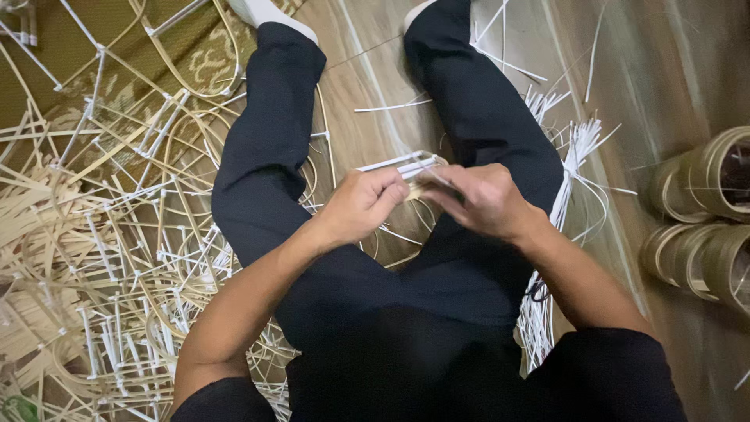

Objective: The person sits on the floor and weaves white plastic strips around a curved bamboo frame to create a basket structure. They repeatedly thread the strips through the frame and pull them tight to secure the weave.

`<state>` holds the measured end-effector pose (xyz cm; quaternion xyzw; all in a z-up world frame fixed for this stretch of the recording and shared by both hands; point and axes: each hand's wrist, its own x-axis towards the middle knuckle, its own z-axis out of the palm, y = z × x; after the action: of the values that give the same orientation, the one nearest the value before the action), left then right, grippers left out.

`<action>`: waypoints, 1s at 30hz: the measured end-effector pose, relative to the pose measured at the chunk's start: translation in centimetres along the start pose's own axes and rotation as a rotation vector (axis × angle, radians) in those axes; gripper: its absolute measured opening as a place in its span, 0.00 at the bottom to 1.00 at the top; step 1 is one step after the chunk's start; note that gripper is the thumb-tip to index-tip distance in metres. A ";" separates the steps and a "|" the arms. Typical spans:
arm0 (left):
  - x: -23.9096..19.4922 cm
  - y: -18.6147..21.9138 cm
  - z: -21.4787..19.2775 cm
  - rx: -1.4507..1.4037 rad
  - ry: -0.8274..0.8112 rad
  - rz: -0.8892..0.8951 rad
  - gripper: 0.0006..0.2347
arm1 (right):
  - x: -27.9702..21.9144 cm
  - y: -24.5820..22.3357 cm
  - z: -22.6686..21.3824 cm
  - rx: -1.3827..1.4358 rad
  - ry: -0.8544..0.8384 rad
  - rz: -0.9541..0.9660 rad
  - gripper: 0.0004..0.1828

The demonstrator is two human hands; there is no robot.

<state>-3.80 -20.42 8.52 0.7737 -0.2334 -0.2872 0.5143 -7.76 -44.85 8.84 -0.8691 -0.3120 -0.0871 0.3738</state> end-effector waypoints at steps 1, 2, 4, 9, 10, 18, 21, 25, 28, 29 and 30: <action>-0.3 0.2 -0.3 0.020 0.015 0.059 0.09 | 0.1 -0.1 -0.2 0.014 0.017 -0.015 0.24; -0.7 0.3 -0.5 0.039 0.030 0.118 0.09 | 0.0 -0.3 -0.5 0.028 0.034 -0.029 0.23; -0.7 0.1 -0.6 0.036 0.016 0.150 0.09 | 0.1 -0.4 -0.4 0.023 0.031 -0.017 0.22; 1.0 -0.4 -1.3 0.035 0.005 0.261 0.08 | 0.8 0.7 0.1 -0.012 0.007 0.019 0.21; 0.9 -0.3 -1.4 0.129 0.007 0.239 0.08 | 0.8 0.9 0.1 0.021 0.000 0.018 0.21; 2.6 -0.3 -2.6 0.025 -0.017 0.123 0.09 | 2.6 1.6 -0.5 0.097 -0.027 0.072 0.17; 3.3 -0.5 -3.1 -0.002 0.029 0.002 0.10 | 3.8 2.6 -0.3 0.142 -0.021 0.130 0.15; 4.3 -0.4 -4.1 0.038 0.037 0.055 0.10 | 4.8 2.9 -0.5 0.113 -0.011 0.151 0.14; 4.0 0.0 -4.3 0.084 0.002 0.115 0.09 | 4.7 2.7 -0.7 0.127 -0.033 0.173 0.15; 3.5 0.2 -4.1 0.126 -0.001 0.130 0.09 | 4.5 2.4 -0.6 0.130 -0.022 0.131 0.15; 3.3 0.3 -4.0 0.168 -0.004 0.146 0.09 | 4.3 2.2 -0.5 0.133 -0.010 0.089 0.15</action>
<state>1.26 -20.05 9.35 0.7943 -0.3135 -0.2299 0.4669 -3.04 -44.31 9.55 -0.8558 -0.2803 -0.0450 0.4326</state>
